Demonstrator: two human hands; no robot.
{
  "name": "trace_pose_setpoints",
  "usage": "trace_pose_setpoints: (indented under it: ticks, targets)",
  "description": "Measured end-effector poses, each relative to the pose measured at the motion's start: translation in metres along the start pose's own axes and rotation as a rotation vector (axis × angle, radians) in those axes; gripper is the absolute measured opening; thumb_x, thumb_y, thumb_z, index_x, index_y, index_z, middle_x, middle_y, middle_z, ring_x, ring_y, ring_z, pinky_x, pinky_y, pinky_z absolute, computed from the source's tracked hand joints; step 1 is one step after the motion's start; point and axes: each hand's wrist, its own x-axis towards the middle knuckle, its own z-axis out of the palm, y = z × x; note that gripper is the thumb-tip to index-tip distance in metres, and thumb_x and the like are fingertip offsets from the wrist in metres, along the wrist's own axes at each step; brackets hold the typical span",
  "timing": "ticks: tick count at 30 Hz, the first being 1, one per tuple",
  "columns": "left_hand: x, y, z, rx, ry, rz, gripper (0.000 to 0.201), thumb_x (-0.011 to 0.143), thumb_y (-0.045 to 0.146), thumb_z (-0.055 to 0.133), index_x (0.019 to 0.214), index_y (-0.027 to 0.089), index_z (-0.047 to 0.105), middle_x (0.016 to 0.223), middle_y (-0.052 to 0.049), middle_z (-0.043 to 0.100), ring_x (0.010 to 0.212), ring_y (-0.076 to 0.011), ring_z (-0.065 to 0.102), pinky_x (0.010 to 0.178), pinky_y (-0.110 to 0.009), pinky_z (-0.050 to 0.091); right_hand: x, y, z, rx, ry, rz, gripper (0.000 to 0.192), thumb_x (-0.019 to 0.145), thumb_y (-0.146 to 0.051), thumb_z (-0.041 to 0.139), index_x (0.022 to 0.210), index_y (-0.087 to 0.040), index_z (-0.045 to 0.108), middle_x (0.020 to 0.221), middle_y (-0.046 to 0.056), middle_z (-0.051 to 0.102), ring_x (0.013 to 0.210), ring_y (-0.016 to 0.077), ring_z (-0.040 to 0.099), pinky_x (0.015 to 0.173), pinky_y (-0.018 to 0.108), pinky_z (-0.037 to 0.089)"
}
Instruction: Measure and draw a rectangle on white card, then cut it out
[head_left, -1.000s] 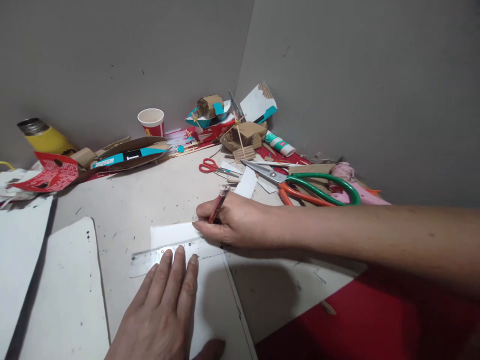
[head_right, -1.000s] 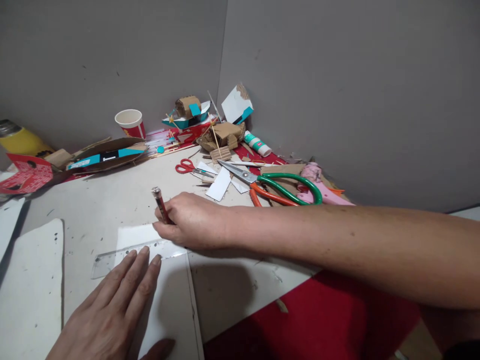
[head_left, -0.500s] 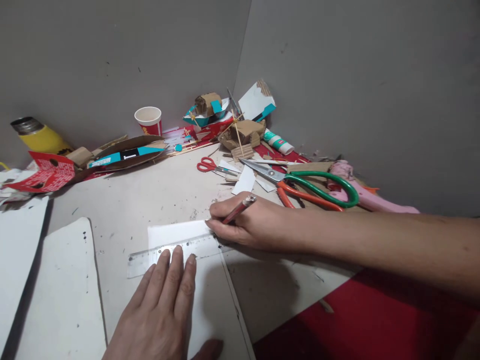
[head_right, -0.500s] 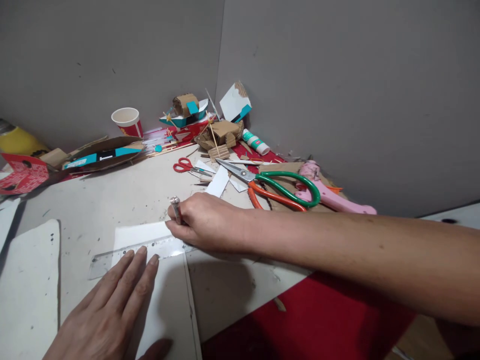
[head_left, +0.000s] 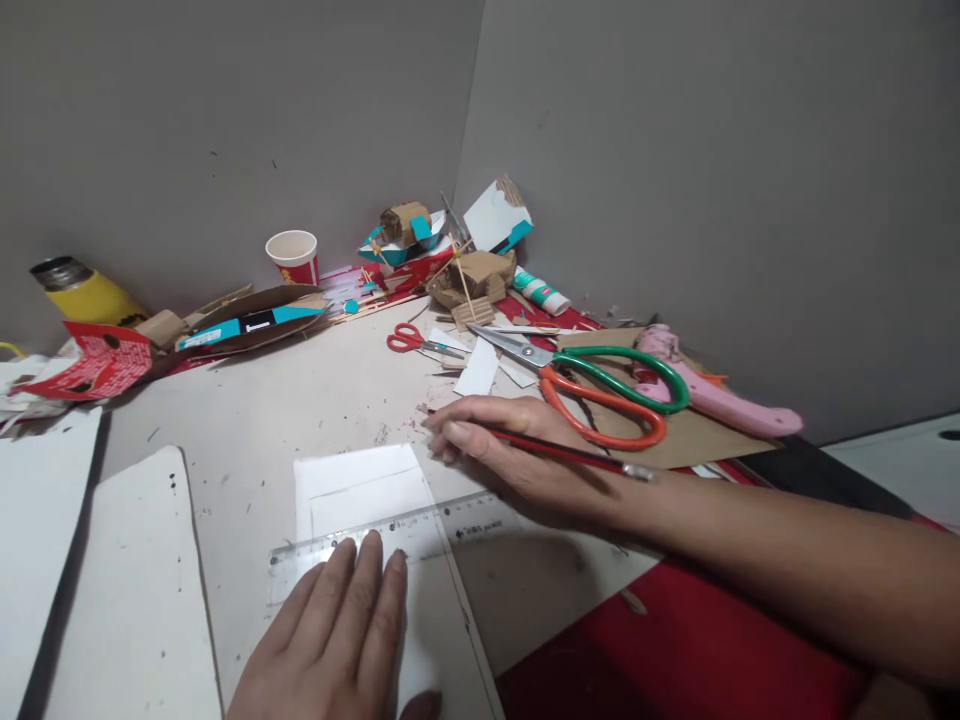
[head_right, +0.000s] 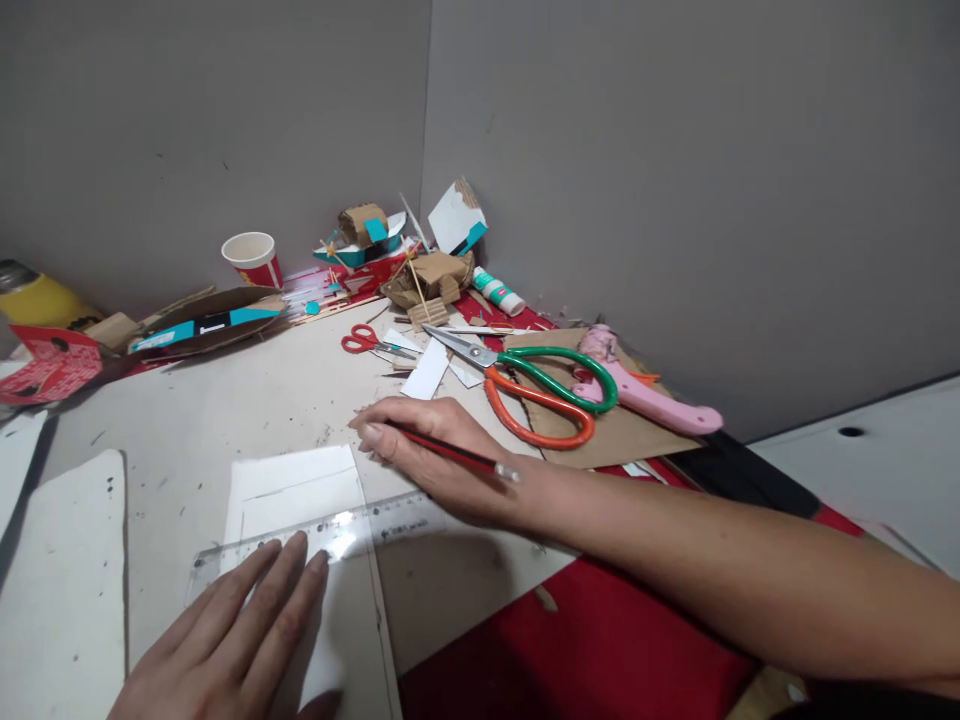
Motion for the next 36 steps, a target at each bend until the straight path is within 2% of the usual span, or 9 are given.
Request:
trace_pose_setpoints:
  ticks: [3,7,11,15,18,23,26,31,36]
  targets:
    - [0.001,-0.001,0.002,0.012,-0.004,-0.011,0.062,0.088,0.057,0.05,0.125,0.009,0.061,0.125,-0.012,0.068,0.106,-0.0259,0.07,0.078,-0.034,0.057,0.002,0.007,0.004,0.075,0.036,0.04,0.021,0.095,-0.029,0.056,0.108,-0.017,0.066,0.097,0.006,0.073,0.083,0.015,0.066,0.074,0.027,0.052]
    - [0.007,-0.003,0.004,0.046,-0.011,-0.043,0.075,0.086,0.069,0.043,0.127,0.008,0.059,0.128,-0.014,0.065,0.11,-0.0269,0.068,0.081,-0.036,0.054,0.004,0.013,0.008,0.203,-0.011,0.029,0.027,0.098,-0.031,0.05,0.115,-0.014,0.063,0.095,0.008,0.072,0.08,0.0148,0.066,0.072,0.028,0.054]
    - [0.014,-0.006,0.005,0.057,-0.005,-0.074,0.083,0.082,0.074,0.043,0.124,0.005,0.06,0.127,-0.021,0.064,0.108,-0.0317,0.068,0.081,-0.041,0.051,0.004,0.016,0.008,0.155,-0.017,-0.026,0.033,0.099,-0.036,0.048,0.119,-0.014,0.064,0.095,0.008,0.071,0.081,0.0149,0.065,0.072,0.029,0.054]
    - [0.018,-0.01,0.005,0.052,-0.004,-0.091,0.086,0.076,0.075,0.05,0.125,0.005,0.059,0.127,-0.024,0.063,0.106,-0.0344,0.068,0.083,-0.044,0.047,0.007,0.011,0.005,-0.009,0.02,-0.116,0.028,0.097,-0.032,0.05,0.108,-0.014,0.07,0.097,0.008,0.071,0.088,0.0166,0.065,0.081,0.03,0.051]
    - [0.02,-0.014,0.006,0.045,-0.003,-0.088,0.085,0.074,0.074,0.053,0.124,0.006,0.059,0.127,-0.023,0.064,0.107,-0.0348,0.068,0.084,-0.044,0.045,0.008,0.009,0.008,-0.003,0.019,-0.167,0.024,0.096,-0.026,0.049,0.097,-0.014,0.07,0.093,0.007,0.071,0.087,0.0166,0.064,0.079,0.03,0.05]
    - [0.017,-0.014,0.008,0.049,0.024,-0.074,0.083,0.078,0.075,0.047,0.122,0.006,0.06,0.128,-0.019,0.064,0.107,-0.0328,0.068,0.085,-0.042,0.045,0.01,0.009,0.015,0.043,0.023,-0.065,0.01,0.084,-0.015,0.053,0.082,-0.016,0.062,0.077,0.002,0.063,0.071,0.0138,0.058,0.062,0.025,0.047]
    - [0.016,-0.013,0.009,0.053,0.03,-0.059,0.082,0.081,0.074,0.043,0.121,0.005,0.061,0.125,-0.018,0.067,0.104,-0.0309,0.069,0.082,-0.041,0.047,0.011,0.01,0.015,0.037,-0.002,-0.049,0.008,0.082,-0.014,0.053,0.077,-0.017,0.058,0.069,-0.001,0.057,0.064,0.012,0.053,0.057,0.023,0.042]
    - [0.015,-0.015,0.007,0.048,0.032,-0.039,0.081,0.081,0.073,0.044,0.123,0.005,0.059,0.125,-0.016,0.067,0.104,-0.0295,0.07,0.079,-0.04,0.051,0.012,0.01,0.014,0.045,-0.007,-0.045,0.011,0.084,-0.016,0.051,0.073,-0.018,0.054,0.065,-0.003,0.051,0.061,0.0113,0.049,0.055,0.023,0.039]
    - [0.015,-0.014,0.003,0.058,0.022,-0.03,0.08,0.081,0.072,0.044,0.121,0.004,0.061,0.123,-0.017,0.067,0.103,-0.0295,0.07,0.077,-0.039,0.055,0.01,0.007,0.014,0.085,-0.013,-0.016,0.011,0.084,-0.018,0.051,0.074,-0.018,0.056,0.068,-0.002,0.053,0.064,0.0123,0.05,0.057,0.024,0.04]
